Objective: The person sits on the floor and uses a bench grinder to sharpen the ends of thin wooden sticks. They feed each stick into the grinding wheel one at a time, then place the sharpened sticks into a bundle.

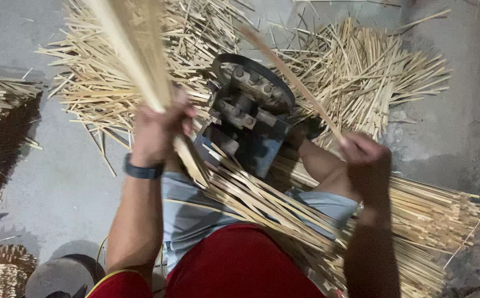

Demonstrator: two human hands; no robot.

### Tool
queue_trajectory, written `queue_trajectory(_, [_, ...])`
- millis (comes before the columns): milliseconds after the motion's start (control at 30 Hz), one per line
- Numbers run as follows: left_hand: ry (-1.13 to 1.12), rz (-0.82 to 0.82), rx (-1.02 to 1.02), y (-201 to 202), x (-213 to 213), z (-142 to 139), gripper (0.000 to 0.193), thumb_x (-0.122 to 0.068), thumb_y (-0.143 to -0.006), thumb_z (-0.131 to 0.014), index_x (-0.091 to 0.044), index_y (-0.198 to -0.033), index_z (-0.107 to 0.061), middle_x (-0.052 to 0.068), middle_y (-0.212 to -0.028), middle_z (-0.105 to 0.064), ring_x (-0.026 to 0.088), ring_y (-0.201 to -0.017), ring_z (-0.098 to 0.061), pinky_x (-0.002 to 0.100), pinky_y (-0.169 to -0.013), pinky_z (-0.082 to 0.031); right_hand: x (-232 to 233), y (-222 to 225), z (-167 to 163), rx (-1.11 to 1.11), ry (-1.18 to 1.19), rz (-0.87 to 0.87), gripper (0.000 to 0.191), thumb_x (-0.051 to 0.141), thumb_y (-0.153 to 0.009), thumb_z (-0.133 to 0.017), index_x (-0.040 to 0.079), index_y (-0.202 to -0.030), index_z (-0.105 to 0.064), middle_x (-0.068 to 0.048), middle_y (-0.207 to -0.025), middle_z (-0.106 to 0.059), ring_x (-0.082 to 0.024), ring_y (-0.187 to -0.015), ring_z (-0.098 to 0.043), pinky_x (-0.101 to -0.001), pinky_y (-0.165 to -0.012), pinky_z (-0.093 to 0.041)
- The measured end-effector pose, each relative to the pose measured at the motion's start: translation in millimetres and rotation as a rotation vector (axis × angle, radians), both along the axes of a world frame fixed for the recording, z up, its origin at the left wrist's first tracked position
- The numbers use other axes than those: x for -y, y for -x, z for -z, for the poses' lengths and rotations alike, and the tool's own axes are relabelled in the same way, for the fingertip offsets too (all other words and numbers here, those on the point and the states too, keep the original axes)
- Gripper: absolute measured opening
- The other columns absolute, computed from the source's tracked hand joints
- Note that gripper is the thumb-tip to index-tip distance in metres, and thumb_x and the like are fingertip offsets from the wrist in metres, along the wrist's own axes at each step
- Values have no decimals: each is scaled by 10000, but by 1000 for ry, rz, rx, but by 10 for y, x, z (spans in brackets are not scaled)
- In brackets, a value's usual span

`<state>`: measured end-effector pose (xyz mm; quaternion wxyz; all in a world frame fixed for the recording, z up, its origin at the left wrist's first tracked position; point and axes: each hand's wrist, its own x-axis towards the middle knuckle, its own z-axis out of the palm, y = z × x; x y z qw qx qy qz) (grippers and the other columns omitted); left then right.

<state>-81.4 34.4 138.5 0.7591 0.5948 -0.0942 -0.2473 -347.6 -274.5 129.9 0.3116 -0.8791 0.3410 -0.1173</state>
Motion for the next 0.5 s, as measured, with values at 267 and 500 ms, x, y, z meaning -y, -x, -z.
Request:
queue_trajectory(267, [258, -242, -152, -292, -528, 341, 312, -276, -1102, -661, -70, -895, -551, 4, -678, -492, 116, -538, -493, 257, -463, -419, 377, 790, 506, -485, 419, -268, 406, 454, -976, -592, 144, -867, -831, -141, -837, -770, -352, -654, -703, -487, -622, -556])
queue_trajectory(500, [139, -192, -127, -156, -428, 622, 255, -157, -1098, -676, 38, -943, -619, 96, -814, -639, 222, -655, -632, 353, -581, -543, 106, 384, 744, -355, 500, -242, 489, 517, -994, -576, 91, -867, -779, -166, -759, -719, -348, -646, -703, -460, -620, -546])
